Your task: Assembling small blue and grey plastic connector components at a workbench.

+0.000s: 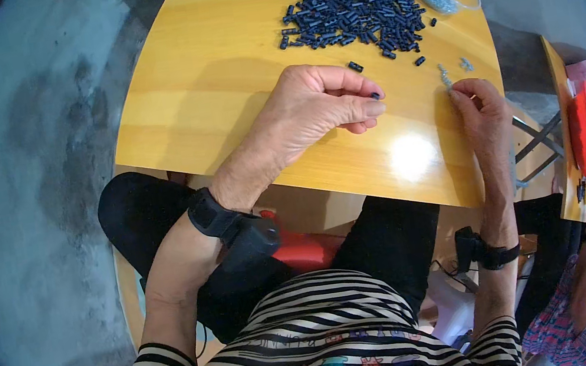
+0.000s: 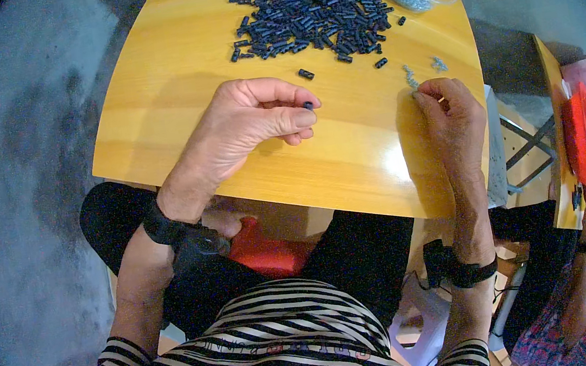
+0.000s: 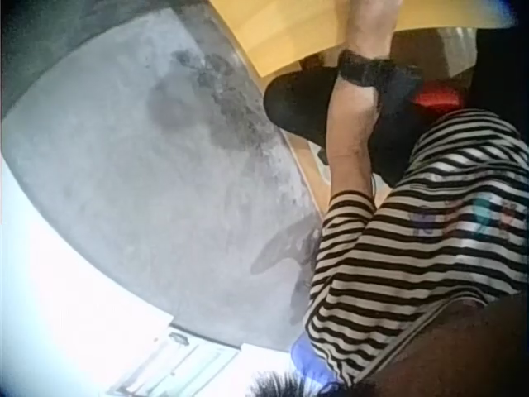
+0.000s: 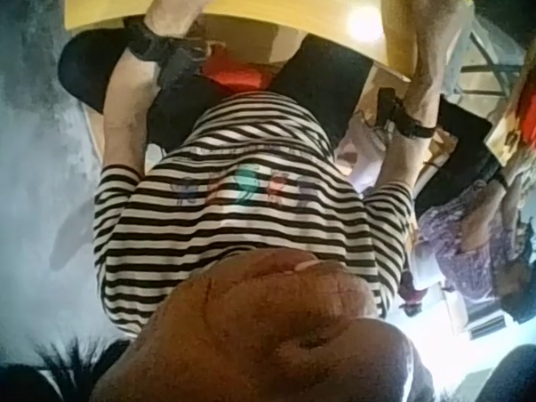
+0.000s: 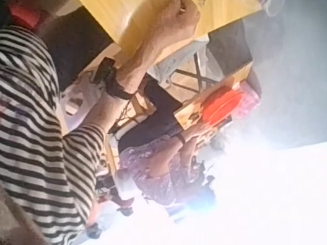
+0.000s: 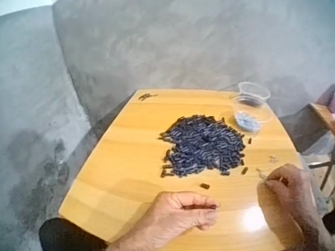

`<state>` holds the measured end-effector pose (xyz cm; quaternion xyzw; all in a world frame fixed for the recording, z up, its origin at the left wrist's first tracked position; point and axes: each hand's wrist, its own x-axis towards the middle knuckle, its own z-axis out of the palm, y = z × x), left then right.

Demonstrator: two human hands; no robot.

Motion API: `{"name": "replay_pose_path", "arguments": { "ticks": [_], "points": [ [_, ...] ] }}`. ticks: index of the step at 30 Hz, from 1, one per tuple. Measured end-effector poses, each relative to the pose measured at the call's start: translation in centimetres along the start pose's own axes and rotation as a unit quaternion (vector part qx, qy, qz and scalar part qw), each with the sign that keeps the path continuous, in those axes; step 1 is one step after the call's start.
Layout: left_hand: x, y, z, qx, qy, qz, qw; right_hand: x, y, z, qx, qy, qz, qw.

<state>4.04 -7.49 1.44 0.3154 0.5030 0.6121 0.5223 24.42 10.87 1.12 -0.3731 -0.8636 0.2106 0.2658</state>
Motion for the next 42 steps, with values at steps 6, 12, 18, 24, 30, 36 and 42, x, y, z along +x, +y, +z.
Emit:
{"name": "replay_pose_path", "arguments": {
  "ticks": [6,12,18,24,30,36,42],
  "points": [
    [-0.1,0.3,0.1,0.029,0.015,-0.002,0.999,0.0,-1.1,1.0,-0.065,0.032,-0.11,0.991],
    [0.3,-0.3,-0.3,0.092,0.032,0.048,0.994,0.0,-0.7,1.4,-0.098,0.044,-0.16,0.981],
    [0.2,-0.5,-0.4,0.061,0.019,0.047,0.997,-0.3,-0.3,1.5,-0.099,0.056,-0.167,0.979],
    [0.2,-0.9,-0.5,0.091,0.037,0.058,0.994,-0.5,-0.3,1.5,-0.105,0.066,-0.181,0.976],
    [-0.2,-0.4,-0.5,0.091,0.041,0.052,0.994,-0.8,-0.6,1.2,-0.162,0.071,-0.224,0.958],
    [0.2,-1.3,-1.3,0.048,0.044,0.068,0.996,-1.4,-1.2,1.3,-0.171,0.022,-0.194,0.966],
    [0.1,-1.3,-0.7,0.037,0.047,0.067,0.996,-1.9,-1.2,1.3,-0.18,-0.005,-0.177,0.968]
  ]
}}
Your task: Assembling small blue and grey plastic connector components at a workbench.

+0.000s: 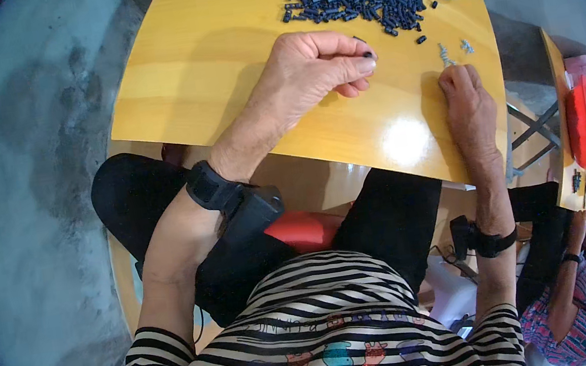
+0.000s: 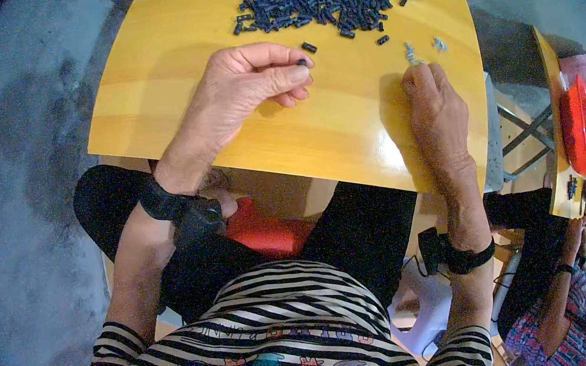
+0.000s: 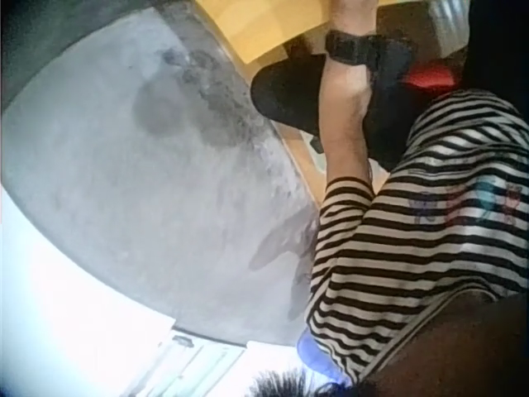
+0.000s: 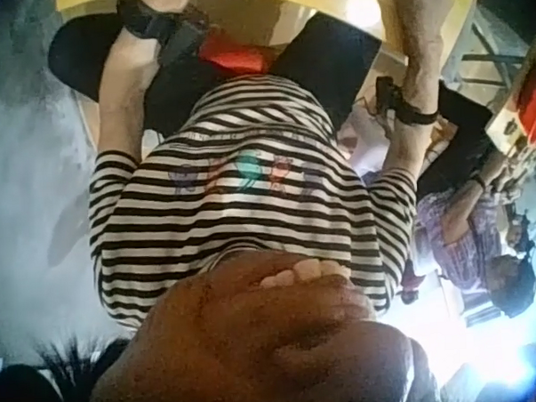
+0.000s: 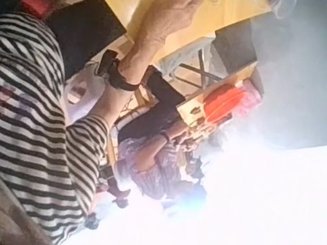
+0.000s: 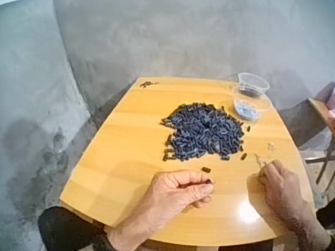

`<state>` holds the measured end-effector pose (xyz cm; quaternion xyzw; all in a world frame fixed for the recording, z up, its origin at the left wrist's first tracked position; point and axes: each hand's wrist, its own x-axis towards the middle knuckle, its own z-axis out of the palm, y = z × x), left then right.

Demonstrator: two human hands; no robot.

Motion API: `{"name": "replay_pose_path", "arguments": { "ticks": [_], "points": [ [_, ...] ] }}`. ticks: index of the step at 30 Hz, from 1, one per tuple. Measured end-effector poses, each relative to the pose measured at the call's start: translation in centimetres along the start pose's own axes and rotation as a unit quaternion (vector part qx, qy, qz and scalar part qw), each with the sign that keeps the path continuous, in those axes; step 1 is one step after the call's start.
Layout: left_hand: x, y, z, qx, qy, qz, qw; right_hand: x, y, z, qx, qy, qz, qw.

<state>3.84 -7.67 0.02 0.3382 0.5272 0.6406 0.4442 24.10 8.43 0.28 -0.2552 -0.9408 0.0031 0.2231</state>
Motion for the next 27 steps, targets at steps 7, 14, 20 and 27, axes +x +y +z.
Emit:
{"name": "replay_pose_path", "arguments": {
  "ticks": [7,14,20,27],
  "points": [
    [0.1,0.4,0.5,0.06,0.008,0.031,0.998,0.0,-1.2,-0.3,0.021,-0.002,0.009,1.0],
    [0.7,-1.0,-0.3,0.064,0.025,0.038,0.997,1.0,-1.1,0.6,0.04,0.026,0.004,0.999],
    [0.8,-1.3,-0.2,0.084,0.027,0.059,0.994,0.5,-1.5,0.5,0.068,0.038,0.014,0.997],
    [0.8,-1.2,0.0,0.119,0.034,0.062,0.99,0.5,-1.2,0.2,0.097,0.052,0.014,0.994]
  ]
}}
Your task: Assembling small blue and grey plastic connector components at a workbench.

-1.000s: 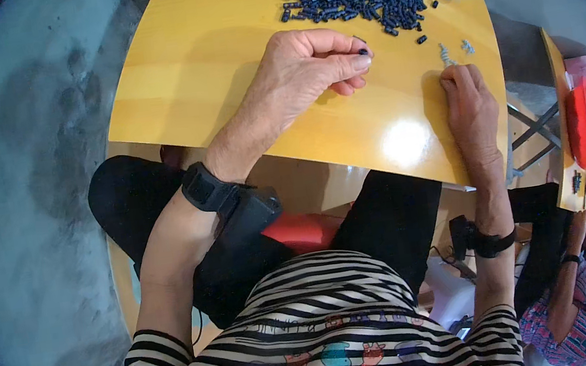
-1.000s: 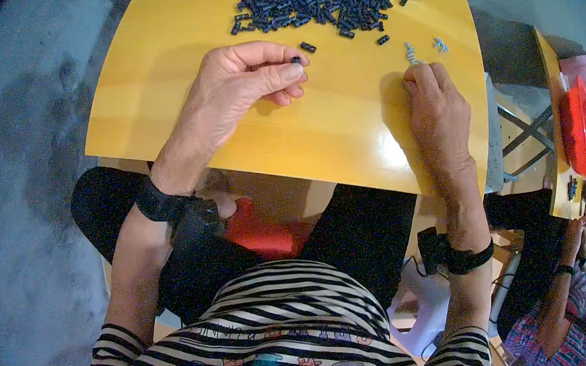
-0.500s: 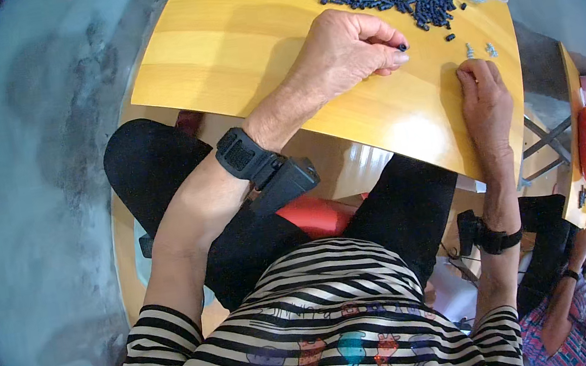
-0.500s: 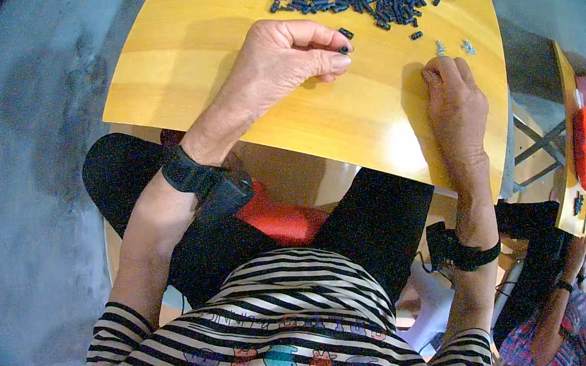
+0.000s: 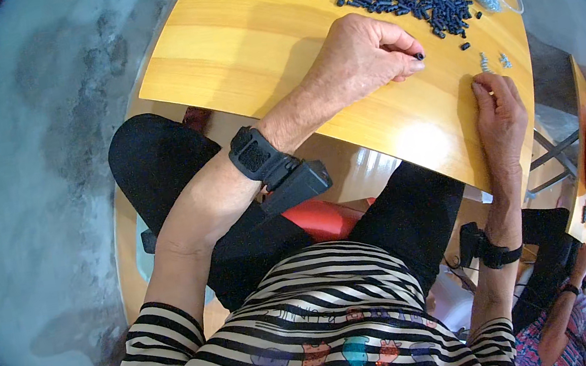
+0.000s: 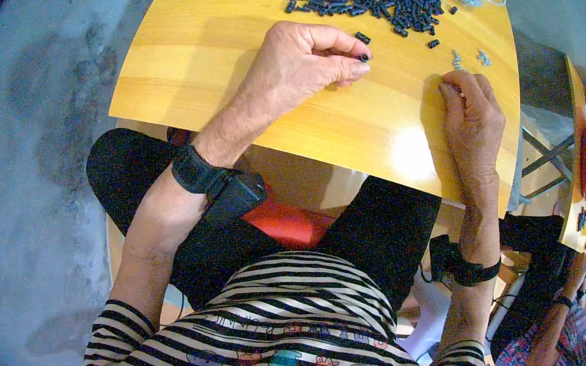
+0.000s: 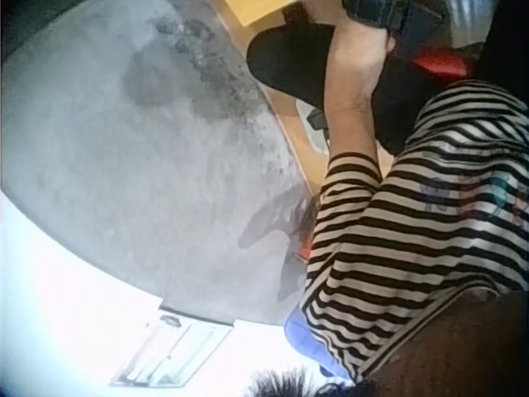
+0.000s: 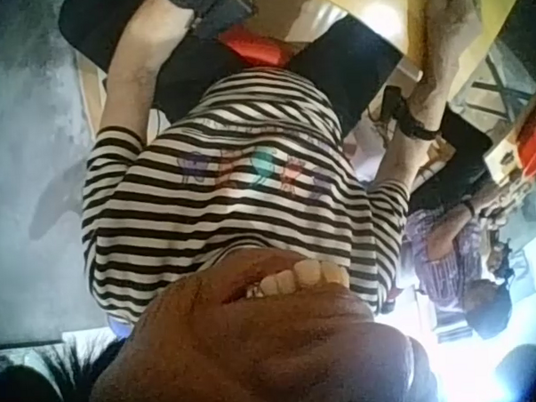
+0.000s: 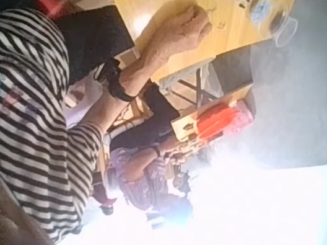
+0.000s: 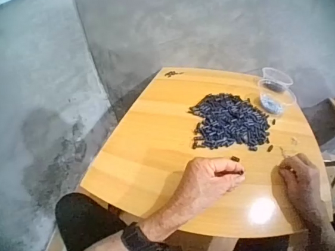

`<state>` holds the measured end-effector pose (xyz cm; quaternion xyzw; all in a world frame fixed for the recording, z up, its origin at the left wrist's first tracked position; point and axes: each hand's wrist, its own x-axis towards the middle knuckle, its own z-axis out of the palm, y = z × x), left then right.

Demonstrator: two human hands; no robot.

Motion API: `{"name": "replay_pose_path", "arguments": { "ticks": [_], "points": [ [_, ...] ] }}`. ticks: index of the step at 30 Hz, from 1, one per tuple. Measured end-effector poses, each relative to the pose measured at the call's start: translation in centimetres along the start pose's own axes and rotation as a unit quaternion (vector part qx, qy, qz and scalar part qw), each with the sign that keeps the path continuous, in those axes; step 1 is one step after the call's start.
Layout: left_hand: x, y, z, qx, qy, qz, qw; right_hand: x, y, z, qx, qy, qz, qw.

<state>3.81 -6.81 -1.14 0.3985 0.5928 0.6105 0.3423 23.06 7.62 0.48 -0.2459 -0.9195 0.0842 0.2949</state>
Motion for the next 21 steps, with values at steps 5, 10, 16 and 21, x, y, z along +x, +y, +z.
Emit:
{"name": "replay_pose_path", "arguments": {
  "ticks": [5,10,16,21],
  "points": [
    [-0.2,0.3,0.0,-0.041,-0.01,-0.02,0.999,0.1,0.1,-0.1,-0.017,-0.031,0.035,0.999],
    [-0.2,0.8,0.1,-0.112,-0.05,-0.048,0.991,-0.2,0.6,0.0,-0.038,0.0,0.002,0.999],
    [-0.1,1.0,-0.4,-0.197,-0.105,-0.092,0.97,0.1,-0.3,-1.4,0.349,-0.087,0.262,0.895],
    [-0.1,1.0,-0.4,-0.244,-0.138,-0.119,0.953,-0.1,-1.1,-0.1,0.207,-0.039,0.16,0.964]
  ]
}}
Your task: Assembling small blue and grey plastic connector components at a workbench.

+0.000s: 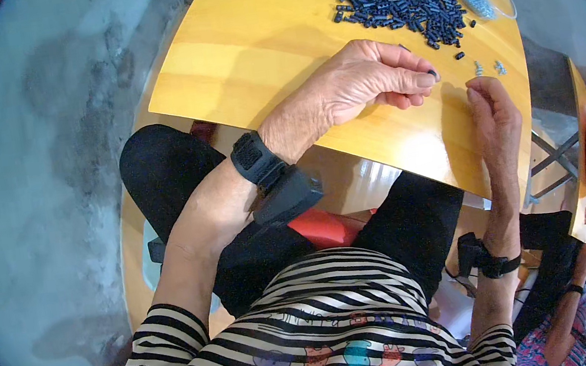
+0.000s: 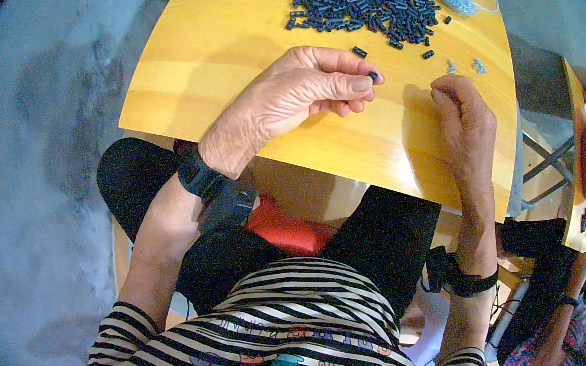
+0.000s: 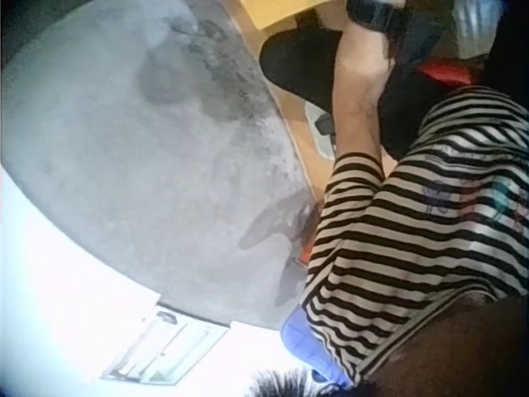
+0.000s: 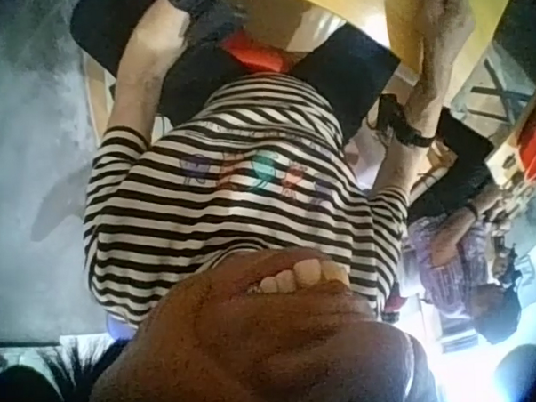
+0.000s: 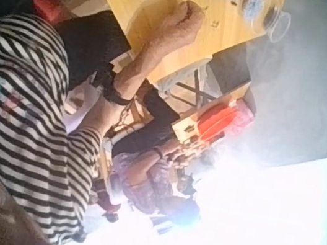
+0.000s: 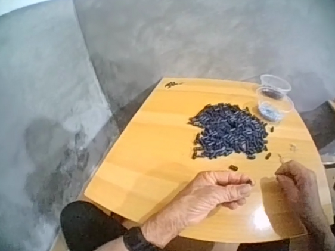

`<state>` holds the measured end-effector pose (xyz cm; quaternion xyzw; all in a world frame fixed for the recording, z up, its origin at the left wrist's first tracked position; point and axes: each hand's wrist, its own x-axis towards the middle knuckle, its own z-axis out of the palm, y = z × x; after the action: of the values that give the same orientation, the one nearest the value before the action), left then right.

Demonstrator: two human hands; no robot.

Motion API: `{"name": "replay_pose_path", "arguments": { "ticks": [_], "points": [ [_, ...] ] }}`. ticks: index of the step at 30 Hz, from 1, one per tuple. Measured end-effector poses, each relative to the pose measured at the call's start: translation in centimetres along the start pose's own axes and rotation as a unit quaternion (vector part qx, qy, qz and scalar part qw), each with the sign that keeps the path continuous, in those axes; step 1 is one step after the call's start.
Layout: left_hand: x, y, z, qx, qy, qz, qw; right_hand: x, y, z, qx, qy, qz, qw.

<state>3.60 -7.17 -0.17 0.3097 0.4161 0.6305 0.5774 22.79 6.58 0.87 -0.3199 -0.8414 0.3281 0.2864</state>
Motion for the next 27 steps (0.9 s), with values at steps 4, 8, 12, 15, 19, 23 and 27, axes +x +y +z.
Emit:
{"name": "replay_pose_path", "arguments": {
  "ticks": [4,8,12,15,19,23,27],
  "points": [
    [-0.1,0.0,-0.1,-0.064,-0.022,-0.037,0.997,0.0,0.8,0.2,-0.071,0.008,-0.097,0.993],
    [-0.3,-0.1,-0.4,-0.107,-0.043,-0.04,0.993,-0.4,-0.1,0.0,0.126,-0.038,0.082,0.988],
    [-0.2,0.0,0.0,-0.114,-0.036,-0.048,0.992,-0.6,-1.4,-0.2,0.29,-0.073,0.158,0.941],
    [-0.4,0.2,0.1,-0.13,-0.05,-0.05,0.989,-0.8,-1.6,0.1,0.408,-0.093,0.189,0.888],
    [-0.3,-0.2,-0.3,-0.166,-0.077,-0.059,0.981,-1.1,-2.6,0.8,0.462,-0.099,0.181,0.862],
    [-0.4,-0.5,-0.4,-0.188,-0.085,-0.069,0.976,-1.3,-4.3,0.8,0.46,-0.122,0.144,0.867],
    [-0.5,-0.5,-0.3,-0.195,-0.077,-0.079,0.974,-1.3,-5.5,1.0,0.458,-0.131,0.124,0.871]
  ]
}}
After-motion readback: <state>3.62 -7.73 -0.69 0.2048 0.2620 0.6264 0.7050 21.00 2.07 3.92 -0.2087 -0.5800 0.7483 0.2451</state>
